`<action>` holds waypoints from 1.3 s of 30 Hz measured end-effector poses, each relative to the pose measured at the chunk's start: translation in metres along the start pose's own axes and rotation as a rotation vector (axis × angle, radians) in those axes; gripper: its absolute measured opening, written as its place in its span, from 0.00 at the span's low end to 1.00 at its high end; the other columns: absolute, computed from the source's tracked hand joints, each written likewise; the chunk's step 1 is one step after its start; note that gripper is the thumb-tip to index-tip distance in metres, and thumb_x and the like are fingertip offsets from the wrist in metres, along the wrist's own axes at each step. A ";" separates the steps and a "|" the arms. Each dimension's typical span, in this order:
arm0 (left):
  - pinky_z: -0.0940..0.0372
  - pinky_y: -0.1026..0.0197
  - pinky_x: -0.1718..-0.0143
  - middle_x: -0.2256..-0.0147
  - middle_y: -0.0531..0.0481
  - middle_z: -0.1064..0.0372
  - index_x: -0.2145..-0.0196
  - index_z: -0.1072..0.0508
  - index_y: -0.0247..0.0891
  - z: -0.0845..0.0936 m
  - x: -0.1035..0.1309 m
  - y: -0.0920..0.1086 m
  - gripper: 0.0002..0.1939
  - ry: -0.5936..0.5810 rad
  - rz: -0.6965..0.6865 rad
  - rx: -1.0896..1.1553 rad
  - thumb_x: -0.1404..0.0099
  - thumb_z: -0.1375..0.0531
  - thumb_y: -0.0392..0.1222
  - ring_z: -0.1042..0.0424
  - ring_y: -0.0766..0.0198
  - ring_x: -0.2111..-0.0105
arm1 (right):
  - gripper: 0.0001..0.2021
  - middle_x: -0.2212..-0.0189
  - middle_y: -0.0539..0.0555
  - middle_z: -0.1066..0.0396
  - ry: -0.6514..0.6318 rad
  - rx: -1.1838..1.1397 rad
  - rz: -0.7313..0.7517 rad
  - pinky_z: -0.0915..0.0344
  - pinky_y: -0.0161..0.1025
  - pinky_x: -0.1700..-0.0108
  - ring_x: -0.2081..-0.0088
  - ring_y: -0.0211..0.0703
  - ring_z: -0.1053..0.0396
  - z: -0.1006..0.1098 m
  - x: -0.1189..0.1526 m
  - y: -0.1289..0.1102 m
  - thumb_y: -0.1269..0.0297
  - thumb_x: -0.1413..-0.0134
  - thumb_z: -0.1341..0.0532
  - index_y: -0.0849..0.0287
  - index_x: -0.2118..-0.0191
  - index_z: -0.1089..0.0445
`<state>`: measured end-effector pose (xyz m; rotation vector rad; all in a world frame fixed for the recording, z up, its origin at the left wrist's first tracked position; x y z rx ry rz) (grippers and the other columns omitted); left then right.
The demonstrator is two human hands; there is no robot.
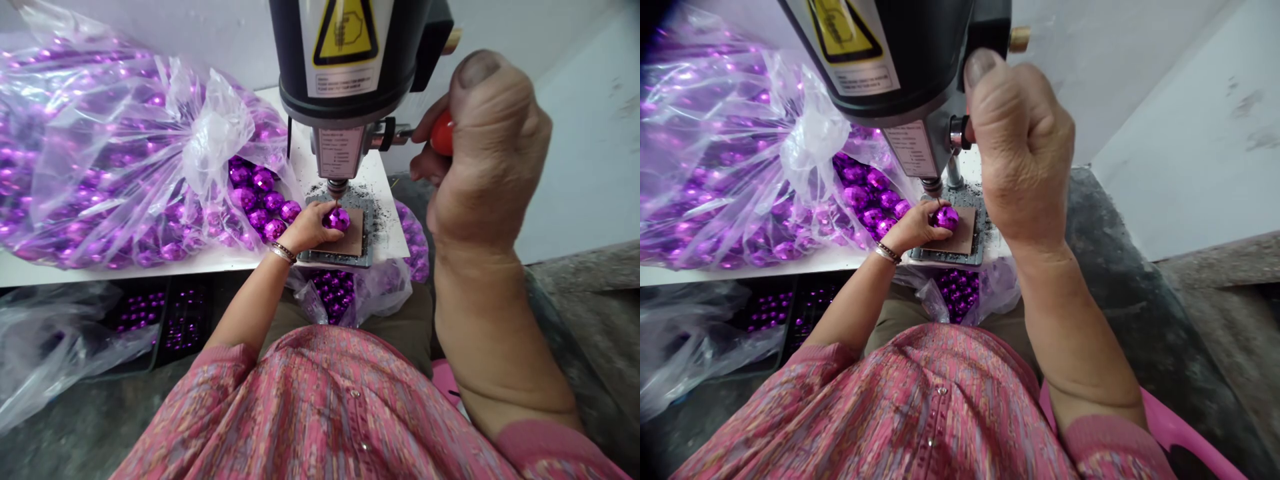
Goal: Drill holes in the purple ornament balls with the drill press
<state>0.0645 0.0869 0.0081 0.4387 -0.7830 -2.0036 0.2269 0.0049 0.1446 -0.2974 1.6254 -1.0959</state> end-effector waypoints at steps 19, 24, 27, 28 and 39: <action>0.34 0.57 0.47 0.52 0.45 0.23 0.43 0.28 0.33 -0.011 0.011 -0.004 0.32 0.031 0.107 0.178 0.47 0.31 0.39 0.25 0.56 0.53 | 0.24 0.80 0.48 0.42 -0.100 0.140 -0.165 0.47 0.28 0.70 0.76 0.22 0.44 0.009 0.022 0.000 0.49 0.36 0.49 0.65 0.76 0.37; 0.34 0.57 0.47 0.52 0.46 0.23 0.45 0.27 0.34 -0.012 0.012 -0.005 0.30 0.040 0.082 0.179 0.46 0.31 0.39 0.25 0.56 0.53 | 0.25 0.81 0.46 0.46 -0.051 0.293 -0.115 0.51 0.25 0.70 0.76 0.19 0.47 0.004 0.027 -0.001 0.49 0.38 0.45 0.67 0.77 0.43; 0.35 0.57 0.46 0.51 0.44 0.24 0.43 0.28 0.32 -0.014 0.012 -0.007 0.32 0.042 0.080 0.192 0.45 0.31 0.39 0.26 0.55 0.51 | 0.22 0.81 0.46 0.47 -0.016 0.319 -0.075 0.51 0.27 0.70 0.76 0.20 0.48 0.004 0.033 0.005 0.53 0.39 0.44 0.66 0.77 0.44; 0.35 0.57 0.46 0.50 0.44 0.24 0.43 0.29 0.32 -0.015 0.011 -0.008 0.32 0.045 0.080 0.194 0.45 0.31 0.39 0.26 0.55 0.51 | 0.22 0.81 0.46 0.47 -0.003 0.320 -0.053 0.51 0.27 0.70 0.76 0.20 0.49 0.004 0.036 0.007 0.54 0.39 0.44 0.66 0.77 0.44; 0.36 0.54 0.44 0.48 0.42 0.24 0.41 0.30 0.33 -0.019 0.014 -0.010 0.34 0.087 0.073 0.221 0.45 0.31 0.41 0.26 0.53 0.49 | 0.23 0.81 0.48 0.45 0.095 0.327 0.090 0.49 0.30 0.70 0.76 0.25 0.48 0.001 0.053 0.035 0.49 0.37 0.47 0.63 0.76 0.43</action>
Point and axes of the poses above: each hand's wrist, its own x-axis away from the middle knuckle, its own z-axis out of the back of the hand, y = z × x, the point moved 3 cm from there along -x, towards the middle knuckle
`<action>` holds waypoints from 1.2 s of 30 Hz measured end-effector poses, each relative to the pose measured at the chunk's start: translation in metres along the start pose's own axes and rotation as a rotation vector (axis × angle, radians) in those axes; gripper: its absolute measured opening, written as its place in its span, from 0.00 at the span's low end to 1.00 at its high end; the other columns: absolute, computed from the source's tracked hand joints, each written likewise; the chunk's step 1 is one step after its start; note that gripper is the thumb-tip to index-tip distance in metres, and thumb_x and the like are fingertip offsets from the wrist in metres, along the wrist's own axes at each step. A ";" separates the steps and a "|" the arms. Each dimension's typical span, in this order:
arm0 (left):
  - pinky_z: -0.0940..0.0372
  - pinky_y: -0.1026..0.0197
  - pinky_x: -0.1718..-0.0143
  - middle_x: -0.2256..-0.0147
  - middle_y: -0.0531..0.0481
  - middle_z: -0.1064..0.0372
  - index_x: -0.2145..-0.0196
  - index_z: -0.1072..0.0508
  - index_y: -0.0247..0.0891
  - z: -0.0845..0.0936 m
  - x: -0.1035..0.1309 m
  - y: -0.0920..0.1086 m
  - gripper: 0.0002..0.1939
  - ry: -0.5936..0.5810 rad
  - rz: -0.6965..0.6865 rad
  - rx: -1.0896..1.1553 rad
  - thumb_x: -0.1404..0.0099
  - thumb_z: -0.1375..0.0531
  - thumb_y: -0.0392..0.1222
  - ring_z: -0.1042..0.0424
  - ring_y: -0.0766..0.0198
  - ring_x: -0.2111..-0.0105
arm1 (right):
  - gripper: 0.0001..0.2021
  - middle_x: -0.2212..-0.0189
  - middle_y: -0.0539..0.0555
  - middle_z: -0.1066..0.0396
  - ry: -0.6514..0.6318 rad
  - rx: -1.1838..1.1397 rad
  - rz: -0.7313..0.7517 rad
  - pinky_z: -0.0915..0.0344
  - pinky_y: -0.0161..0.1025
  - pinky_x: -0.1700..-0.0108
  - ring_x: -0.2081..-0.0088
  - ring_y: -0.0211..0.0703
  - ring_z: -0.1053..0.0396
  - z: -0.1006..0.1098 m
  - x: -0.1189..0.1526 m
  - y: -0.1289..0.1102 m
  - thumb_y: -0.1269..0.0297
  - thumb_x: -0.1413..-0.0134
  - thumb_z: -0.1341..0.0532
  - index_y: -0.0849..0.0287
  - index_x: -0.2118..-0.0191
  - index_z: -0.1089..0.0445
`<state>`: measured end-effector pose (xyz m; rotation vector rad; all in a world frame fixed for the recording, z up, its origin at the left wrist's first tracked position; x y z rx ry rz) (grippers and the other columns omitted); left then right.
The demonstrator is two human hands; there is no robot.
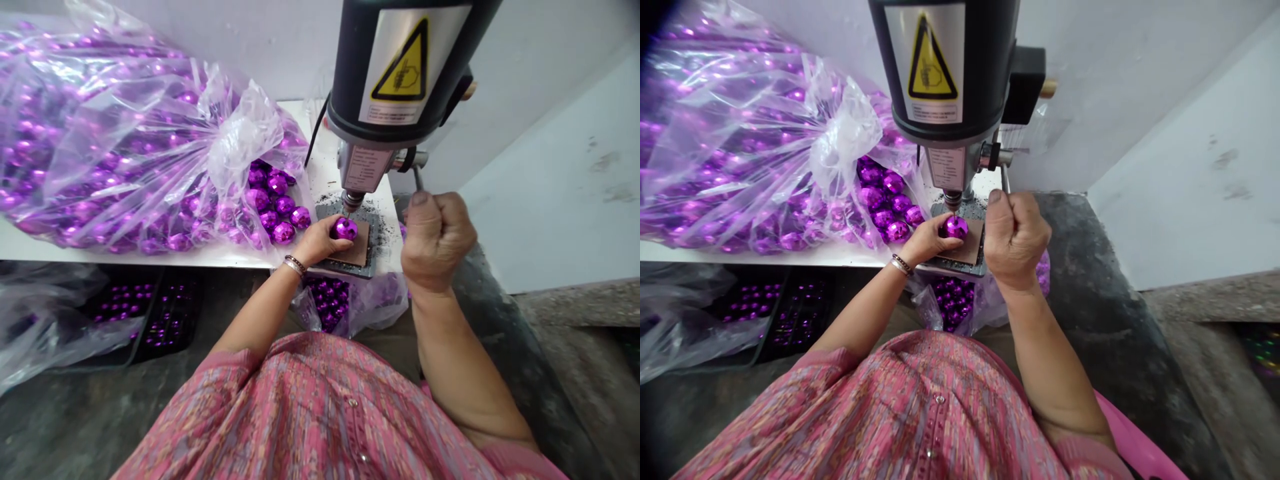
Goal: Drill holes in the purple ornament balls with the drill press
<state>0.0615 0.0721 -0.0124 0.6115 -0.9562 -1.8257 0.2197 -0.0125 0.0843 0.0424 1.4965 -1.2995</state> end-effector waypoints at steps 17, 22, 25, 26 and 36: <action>0.37 0.53 0.41 0.45 0.42 0.27 0.41 0.32 0.36 0.010 0.038 0.007 0.35 0.003 -0.071 -0.016 0.46 0.31 0.37 0.28 0.54 0.46 | 0.19 0.83 0.46 0.42 -0.091 -0.275 -0.325 0.47 0.29 0.78 0.82 0.24 0.44 0.007 -0.070 -0.031 0.50 0.44 0.43 0.64 0.73 0.35; 0.38 0.52 0.38 0.41 0.40 0.31 0.40 0.31 0.39 0.007 0.066 0.007 0.37 -0.180 -0.111 0.019 0.48 0.29 0.40 0.31 0.53 0.42 | 0.18 0.83 0.45 0.39 -0.030 -0.289 -0.338 0.49 0.32 0.81 0.85 0.26 0.45 0.006 -0.066 -0.034 0.48 0.50 0.41 0.61 0.73 0.35; 0.31 0.54 0.46 0.43 0.40 0.29 0.40 0.32 0.38 0.009 0.076 0.004 0.36 -0.189 -0.080 0.026 0.45 0.30 0.45 0.25 0.57 0.52 | 0.20 0.84 0.45 0.40 -0.033 -0.296 -0.324 0.51 0.32 0.82 0.85 0.26 0.45 0.005 -0.066 -0.033 0.47 0.50 0.41 0.63 0.74 0.35; 0.30 0.55 0.50 0.44 0.41 0.29 0.40 0.32 0.39 0.013 0.077 0.002 0.34 -0.160 -0.061 0.021 0.43 0.31 0.47 0.25 0.60 0.57 | 0.20 0.84 0.45 0.40 -0.033 -0.308 -0.322 0.52 0.32 0.83 0.86 0.26 0.46 0.005 -0.066 -0.033 0.47 0.50 0.41 0.63 0.74 0.34; 0.38 0.48 0.41 0.52 0.35 0.27 0.45 0.29 0.34 0.076 0.054 -0.044 0.20 0.498 0.276 -0.373 0.32 0.47 0.36 0.30 0.47 0.46 | 0.17 0.81 0.45 0.37 -0.041 -0.310 -0.312 0.50 0.30 0.82 0.84 0.27 0.41 0.008 -0.060 -0.034 0.50 0.47 0.42 0.62 0.69 0.30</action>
Point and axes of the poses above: each hand's wrist, its own x-axis away from the middle knuckle, its own z-axis out of the back of the hand, y = z × x, the point moved 3 cm from there along -x, towards the middle knuckle
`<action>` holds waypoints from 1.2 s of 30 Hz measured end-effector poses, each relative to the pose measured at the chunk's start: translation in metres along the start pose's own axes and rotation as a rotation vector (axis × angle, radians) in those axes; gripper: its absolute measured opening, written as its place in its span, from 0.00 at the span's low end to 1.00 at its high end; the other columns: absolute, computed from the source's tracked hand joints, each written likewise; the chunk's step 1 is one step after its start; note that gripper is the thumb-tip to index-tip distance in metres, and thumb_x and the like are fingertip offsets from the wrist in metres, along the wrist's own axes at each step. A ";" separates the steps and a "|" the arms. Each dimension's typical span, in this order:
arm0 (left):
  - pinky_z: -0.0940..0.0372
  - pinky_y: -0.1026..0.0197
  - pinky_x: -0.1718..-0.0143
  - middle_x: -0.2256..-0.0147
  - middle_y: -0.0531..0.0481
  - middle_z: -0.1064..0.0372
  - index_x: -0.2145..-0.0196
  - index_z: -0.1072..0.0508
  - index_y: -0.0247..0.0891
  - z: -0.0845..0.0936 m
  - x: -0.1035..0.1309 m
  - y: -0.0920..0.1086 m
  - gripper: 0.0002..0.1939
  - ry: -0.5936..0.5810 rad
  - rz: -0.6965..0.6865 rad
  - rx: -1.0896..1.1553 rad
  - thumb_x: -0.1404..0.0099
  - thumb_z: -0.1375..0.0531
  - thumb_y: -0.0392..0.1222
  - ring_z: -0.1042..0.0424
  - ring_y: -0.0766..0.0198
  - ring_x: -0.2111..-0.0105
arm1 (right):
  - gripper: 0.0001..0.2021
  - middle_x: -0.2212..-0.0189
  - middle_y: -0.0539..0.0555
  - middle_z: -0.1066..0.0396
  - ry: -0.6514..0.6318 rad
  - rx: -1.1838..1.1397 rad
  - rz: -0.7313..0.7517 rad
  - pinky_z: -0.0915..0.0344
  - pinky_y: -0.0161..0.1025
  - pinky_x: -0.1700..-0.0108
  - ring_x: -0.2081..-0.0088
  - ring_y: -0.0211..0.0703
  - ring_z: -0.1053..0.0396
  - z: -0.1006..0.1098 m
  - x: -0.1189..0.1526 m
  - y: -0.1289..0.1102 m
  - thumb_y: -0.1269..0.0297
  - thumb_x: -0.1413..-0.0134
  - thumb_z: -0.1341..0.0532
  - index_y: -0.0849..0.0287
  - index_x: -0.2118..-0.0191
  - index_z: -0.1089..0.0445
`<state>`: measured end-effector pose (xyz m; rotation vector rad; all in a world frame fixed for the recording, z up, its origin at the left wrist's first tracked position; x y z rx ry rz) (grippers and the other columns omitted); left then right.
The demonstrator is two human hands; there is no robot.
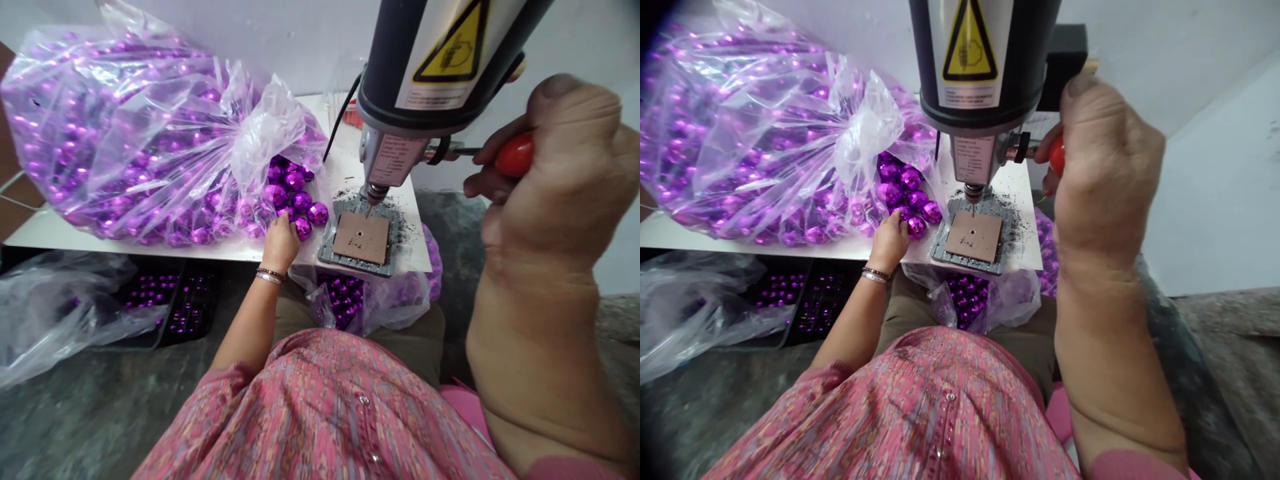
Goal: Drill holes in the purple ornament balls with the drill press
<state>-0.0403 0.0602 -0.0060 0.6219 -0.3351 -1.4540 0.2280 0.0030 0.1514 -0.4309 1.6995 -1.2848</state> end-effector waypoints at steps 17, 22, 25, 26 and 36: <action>0.32 0.61 0.66 0.57 0.47 0.27 0.37 0.43 0.44 -0.010 0.021 0.008 0.30 -0.424 0.208 0.785 0.34 0.42 0.49 0.27 0.66 0.69 | 0.20 0.81 0.46 0.41 -0.029 -0.011 0.072 0.45 0.25 0.73 0.79 0.21 0.42 -0.002 0.002 0.001 0.52 0.43 0.44 0.65 0.75 0.37; 0.31 0.61 0.64 0.51 0.43 0.25 0.32 0.47 0.47 -0.015 0.023 0.028 0.31 -0.580 0.221 0.979 0.30 0.46 0.49 0.22 0.62 0.61 | 0.21 0.82 0.47 0.42 -0.051 -0.047 0.104 0.47 0.27 0.73 0.79 0.22 0.44 -0.005 0.001 0.002 0.53 0.41 0.46 0.65 0.77 0.38; 0.32 0.64 0.68 0.50 0.42 0.26 0.33 0.45 0.44 -0.027 0.019 0.039 0.33 -0.626 0.191 0.908 0.32 0.43 0.48 0.21 0.62 0.61 | 0.21 0.82 0.48 0.42 -0.065 -0.064 0.117 0.43 0.28 0.70 0.77 0.24 0.42 -0.006 0.000 0.001 0.54 0.40 0.45 0.65 0.78 0.40; 0.33 0.65 0.70 0.50 0.42 0.25 0.33 0.44 0.43 -0.030 0.017 0.043 0.33 -0.628 0.181 0.877 0.33 0.41 0.48 0.21 0.62 0.62 | 0.21 0.81 0.48 0.42 -0.078 -0.060 0.122 0.42 0.28 0.69 0.76 0.24 0.42 -0.006 0.000 0.001 0.55 0.40 0.46 0.65 0.78 0.41; 0.38 0.71 0.76 0.54 0.45 0.25 0.41 0.33 0.37 -0.046 0.005 0.071 0.27 -0.615 0.034 0.625 0.36 0.38 0.47 0.25 0.71 0.72 | 0.20 0.79 0.49 0.42 -0.129 -0.105 0.116 0.44 0.30 0.69 0.77 0.25 0.45 -0.004 0.002 -0.001 0.57 0.39 0.45 0.64 0.78 0.45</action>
Point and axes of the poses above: each hand's wrist, its own x-axis away from the middle knuckle, its own z-axis out of the back of the hand, y = z × x, the point moved 3 cm from there along -x, towards the middle knuckle
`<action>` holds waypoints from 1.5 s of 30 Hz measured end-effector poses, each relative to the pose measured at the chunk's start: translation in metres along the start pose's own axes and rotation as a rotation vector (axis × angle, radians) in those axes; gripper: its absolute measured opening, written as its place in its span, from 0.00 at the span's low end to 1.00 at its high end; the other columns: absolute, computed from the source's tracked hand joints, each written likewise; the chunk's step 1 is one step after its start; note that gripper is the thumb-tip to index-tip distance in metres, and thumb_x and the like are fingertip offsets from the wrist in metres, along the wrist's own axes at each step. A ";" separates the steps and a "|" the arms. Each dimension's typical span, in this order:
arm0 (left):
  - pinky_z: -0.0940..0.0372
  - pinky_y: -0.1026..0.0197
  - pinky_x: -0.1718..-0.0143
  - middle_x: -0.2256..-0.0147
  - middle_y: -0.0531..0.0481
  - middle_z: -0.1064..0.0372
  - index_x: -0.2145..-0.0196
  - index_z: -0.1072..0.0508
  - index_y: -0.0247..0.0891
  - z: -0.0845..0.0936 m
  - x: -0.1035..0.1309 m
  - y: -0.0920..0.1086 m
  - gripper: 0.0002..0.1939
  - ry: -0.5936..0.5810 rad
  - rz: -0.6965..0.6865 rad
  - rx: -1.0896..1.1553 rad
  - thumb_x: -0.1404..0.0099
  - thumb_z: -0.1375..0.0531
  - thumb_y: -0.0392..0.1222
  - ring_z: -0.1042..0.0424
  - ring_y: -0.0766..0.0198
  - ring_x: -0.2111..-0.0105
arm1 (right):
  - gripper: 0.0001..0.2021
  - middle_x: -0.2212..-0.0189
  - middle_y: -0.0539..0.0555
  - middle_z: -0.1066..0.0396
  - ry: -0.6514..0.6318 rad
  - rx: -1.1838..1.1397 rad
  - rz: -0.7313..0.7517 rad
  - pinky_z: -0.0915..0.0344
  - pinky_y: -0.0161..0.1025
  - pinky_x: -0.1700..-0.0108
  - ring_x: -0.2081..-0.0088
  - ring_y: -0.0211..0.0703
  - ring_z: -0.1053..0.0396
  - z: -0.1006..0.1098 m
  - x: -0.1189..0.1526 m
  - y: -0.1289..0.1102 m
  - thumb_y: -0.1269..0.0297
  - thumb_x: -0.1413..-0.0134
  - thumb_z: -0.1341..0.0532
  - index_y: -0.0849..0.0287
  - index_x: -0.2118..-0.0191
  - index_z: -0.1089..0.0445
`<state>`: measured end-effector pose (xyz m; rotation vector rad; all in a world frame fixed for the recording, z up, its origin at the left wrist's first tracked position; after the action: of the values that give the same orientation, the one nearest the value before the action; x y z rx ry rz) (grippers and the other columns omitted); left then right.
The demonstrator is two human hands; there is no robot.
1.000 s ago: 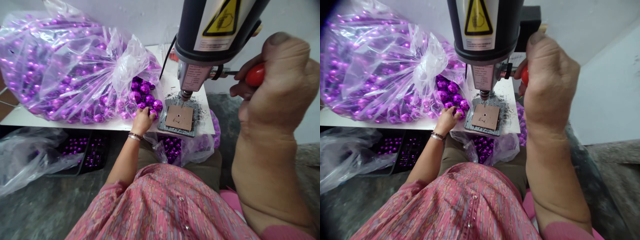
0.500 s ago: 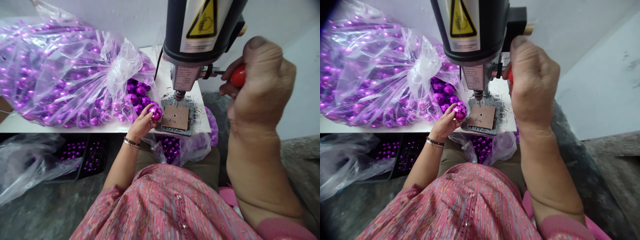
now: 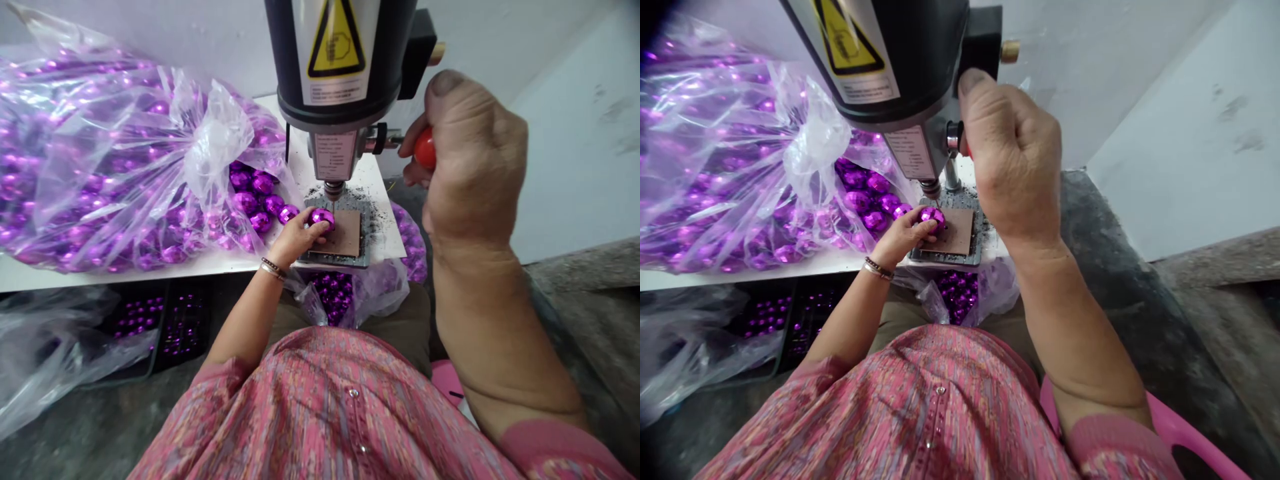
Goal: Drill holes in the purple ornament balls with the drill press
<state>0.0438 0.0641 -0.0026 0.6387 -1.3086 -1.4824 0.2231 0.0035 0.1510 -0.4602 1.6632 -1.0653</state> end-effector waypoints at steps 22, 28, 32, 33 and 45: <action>0.37 0.65 0.60 0.61 0.52 0.23 0.48 0.25 0.35 -0.015 -0.008 0.009 0.27 0.062 -0.173 -0.330 0.46 0.31 0.41 0.28 0.64 0.63 | 0.21 0.78 0.46 0.41 0.007 0.136 -0.068 0.47 0.25 0.69 0.75 0.20 0.44 0.005 0.016 0.007 0.51 0.39 0.45 0.66 0.74 0.40; 0.37 0.65 0.61 0.61 0.52 0.23 0.46 0.26 0.34 -0.016 -0.008 0.006 0.28 0.043 -0.165 -0.336 0.45 0.32 0.42 0.28 0.64 0.63 | 0.19 0.79 0.46 0.46 -0.030 0.215 0.000 0.50 0.25 0.70 0.74 0.20 0.43 0.009 0.030 0.017 0.55 0.38 0.46 0.66 0.74 0.44; 0.36 0.64 0.58 0.59 0.51 0.22 0.46 0.26 0.35 -0.016 -0.008 0.007 0.28 0.054 -0.161 -0.344 0.45 0.31 0.42 0.27 0.62 0.61 | 0.20 0.78 0.46 0.46 -0.008 0.258 0.061 0.47 0.26 0.69 0.73 0.21 0.42 0.010 0.034 0.026 0.54 0.37 0.46 0.66 0.73 0.43; 0.35 0.64 0.57 0.58 0.50 0.22 0.46 0.26 0.35 -0.016 -0.007 0.007 0.29 0.056 -0.156 -0.340 0.45 0.31 0.41 0.26 0.61 0.60 | 0.20 0.78 0.46 0.45 -0.003 0.267 0.079 0.46 0.26 0.69 0.73 0.21 0.41 0.011 0.036 0.029 0.53 0.37 0.46 0.66 0.73 0.42; 0.35 0.60 0.48 0.51 0.45 0.23 0.43 0.28 0.34 -0.017 -0.009 0.001 0.32 0.060 -0.195 -0.271 0.45 0.30 0.41 0.25 0.58 0.52 | 0.20 0.75 0.47 0.35 0.110 0.302 0.189 0.40 0.27 0.66 0.71 0.23 0.36 0.011 0.050 0.055 0.50 0.36 0.48 0.63 0.70 0.35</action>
<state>0.0620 0.0660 -0.0086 0.6407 -0.9979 -1.7486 0.2258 -0.0096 0.0771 -0.0478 1.5713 -1.1915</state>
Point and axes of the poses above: each hand's wrist, its own x-axis away from the middle knuckle, its own z-axis out of the back of the hand, y = z × x, the point moved 3 cm from there along -x, towards the middle knuckle
